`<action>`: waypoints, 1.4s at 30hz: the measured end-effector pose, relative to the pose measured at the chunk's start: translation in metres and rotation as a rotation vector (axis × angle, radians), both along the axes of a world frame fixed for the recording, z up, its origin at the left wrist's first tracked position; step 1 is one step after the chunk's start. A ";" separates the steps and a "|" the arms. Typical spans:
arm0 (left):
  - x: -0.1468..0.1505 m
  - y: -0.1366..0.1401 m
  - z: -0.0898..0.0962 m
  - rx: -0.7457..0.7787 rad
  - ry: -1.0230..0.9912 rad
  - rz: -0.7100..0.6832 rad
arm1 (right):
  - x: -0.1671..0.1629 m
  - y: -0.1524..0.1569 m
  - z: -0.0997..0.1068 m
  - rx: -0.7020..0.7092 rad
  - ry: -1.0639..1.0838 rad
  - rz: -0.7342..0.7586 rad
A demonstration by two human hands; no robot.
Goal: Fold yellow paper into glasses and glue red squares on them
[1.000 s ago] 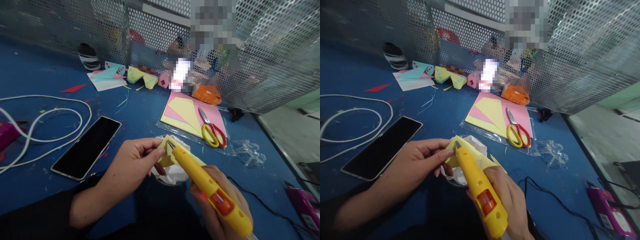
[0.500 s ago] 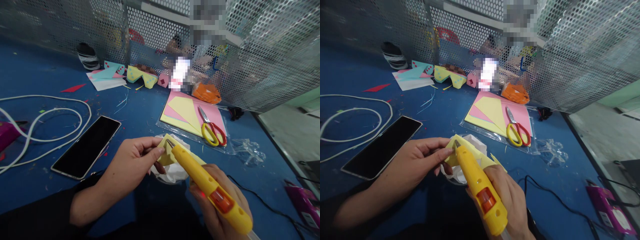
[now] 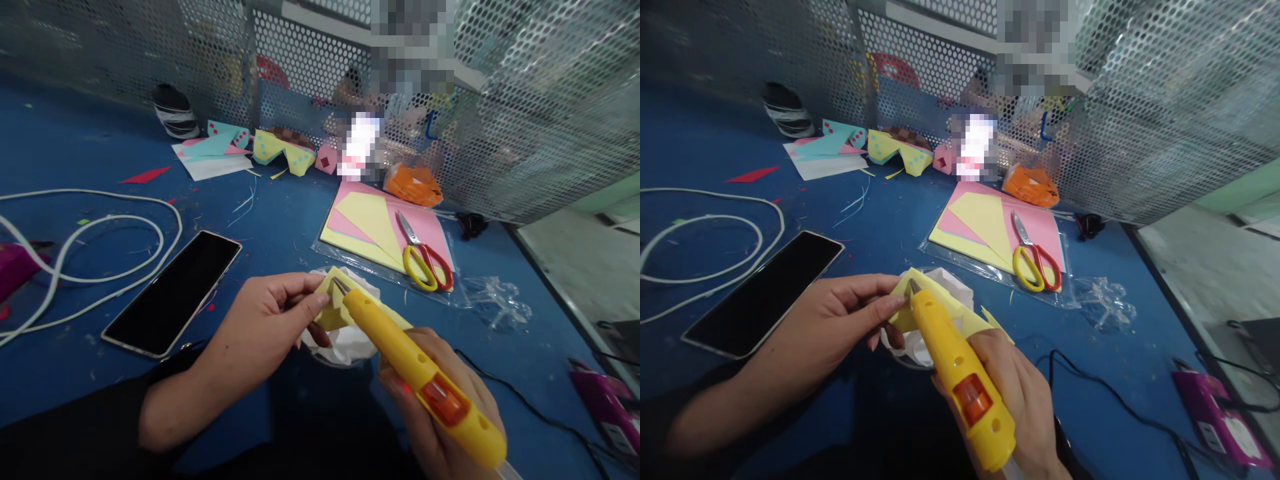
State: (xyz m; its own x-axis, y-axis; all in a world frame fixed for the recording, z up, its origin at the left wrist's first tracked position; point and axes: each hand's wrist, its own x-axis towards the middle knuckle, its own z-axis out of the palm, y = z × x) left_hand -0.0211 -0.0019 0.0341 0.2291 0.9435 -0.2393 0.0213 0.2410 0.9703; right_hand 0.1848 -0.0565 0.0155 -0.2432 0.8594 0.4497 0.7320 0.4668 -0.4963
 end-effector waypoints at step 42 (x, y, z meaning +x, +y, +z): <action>0.001 -0.001 -0.006 0.035 -0.096 0.044 | 0.003 -0.002 0.004 -0.006 -0.105 -0.021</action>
State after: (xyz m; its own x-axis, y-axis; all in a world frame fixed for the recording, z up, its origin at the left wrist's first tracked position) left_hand -0.0201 -0.0025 0.0280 0.2072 0.9607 -0.1845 -0.0823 0.2051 0.9753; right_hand 0.1880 -0.0589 0.0192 -0.2705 0.8674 0.4176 0.7895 0.4481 -0.4194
